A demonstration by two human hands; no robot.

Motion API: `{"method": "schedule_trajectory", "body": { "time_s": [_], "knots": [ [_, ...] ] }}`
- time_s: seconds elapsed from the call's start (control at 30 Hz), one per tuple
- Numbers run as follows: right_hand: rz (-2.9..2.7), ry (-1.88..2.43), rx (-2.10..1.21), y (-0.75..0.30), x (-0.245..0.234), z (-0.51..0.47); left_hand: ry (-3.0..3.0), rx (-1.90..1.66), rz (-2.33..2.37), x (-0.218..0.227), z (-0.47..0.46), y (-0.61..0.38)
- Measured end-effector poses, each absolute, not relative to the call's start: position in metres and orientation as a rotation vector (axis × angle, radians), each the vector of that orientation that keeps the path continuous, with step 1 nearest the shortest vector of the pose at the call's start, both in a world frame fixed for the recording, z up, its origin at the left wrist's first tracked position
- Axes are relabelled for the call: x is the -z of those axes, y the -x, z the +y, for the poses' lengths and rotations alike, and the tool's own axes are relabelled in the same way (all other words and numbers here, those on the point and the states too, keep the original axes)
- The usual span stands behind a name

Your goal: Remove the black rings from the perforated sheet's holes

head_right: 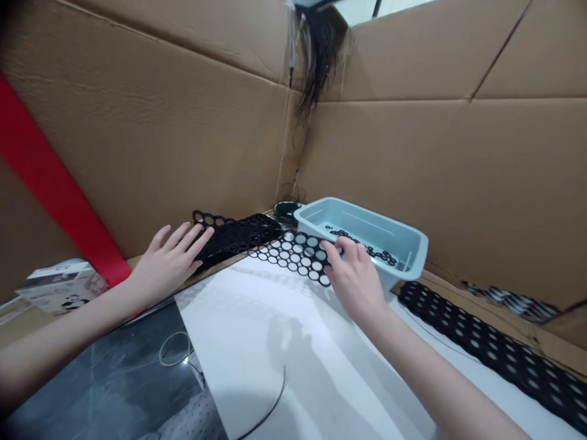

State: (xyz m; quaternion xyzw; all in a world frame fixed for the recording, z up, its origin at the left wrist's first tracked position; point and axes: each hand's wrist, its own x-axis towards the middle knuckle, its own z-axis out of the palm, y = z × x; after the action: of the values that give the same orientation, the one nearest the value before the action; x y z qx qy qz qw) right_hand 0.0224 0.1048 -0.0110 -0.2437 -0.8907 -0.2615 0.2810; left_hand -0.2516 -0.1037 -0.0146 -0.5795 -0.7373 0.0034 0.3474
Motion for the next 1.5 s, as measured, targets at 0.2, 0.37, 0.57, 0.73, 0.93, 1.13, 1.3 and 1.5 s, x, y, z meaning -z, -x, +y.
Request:
{"method": "schedule_trajectory", "body": {
  "time_s": [0.2, 0.37, 0.57, 0.73, 0.93, 1.13, 1.3, 1.5],
  "knots": [
    [-2.580, 0.619, 0.732, 0.070, -0.012, 0.136, 1.379, -0.073, -2.021, 0.033, -0.117, 0.282],
    [-2.622, 0.576, 0.694, 0.124, -0.016, 0.161, 1.400, -0.104, -2.041, 0.041, -0.125, 0.294],
    [-2.669, 0.585, 0.561, 0.180, 0.003, 0.167, 1.449, -0.076, -2.043, 0.040, -0.123, 0.294],
    [-2.726, 0.466, 0.472, 0.204, 0.022, 0.154, 1.521, -0.020, -2.056, 0.042, -0.120, 0.297],
    [-2.641, 0.360, 0.473, 0.184, 0.011, 0.113, 1.594, -0.026, -2.132, 0.043, -0.121, 0.306],
    [-2.504, 0.019, 0.578, 0.128, 0.005, 0.056, 1.538, 0.019, -2.124, 0.028, -0.108, 0.309],
    [-2.486, 0.022, 0.624, 0.076, 0.007, 0.032, 1.596, -0.195, -2.127, 0.018, -0.099, 0.317],
    [-2.481, 0.121, 0.672, 0.024, 0.009, 0.020, 1.683, -0.186, -2.072, 0.005, -0.069, 0.307]
  ]
}}
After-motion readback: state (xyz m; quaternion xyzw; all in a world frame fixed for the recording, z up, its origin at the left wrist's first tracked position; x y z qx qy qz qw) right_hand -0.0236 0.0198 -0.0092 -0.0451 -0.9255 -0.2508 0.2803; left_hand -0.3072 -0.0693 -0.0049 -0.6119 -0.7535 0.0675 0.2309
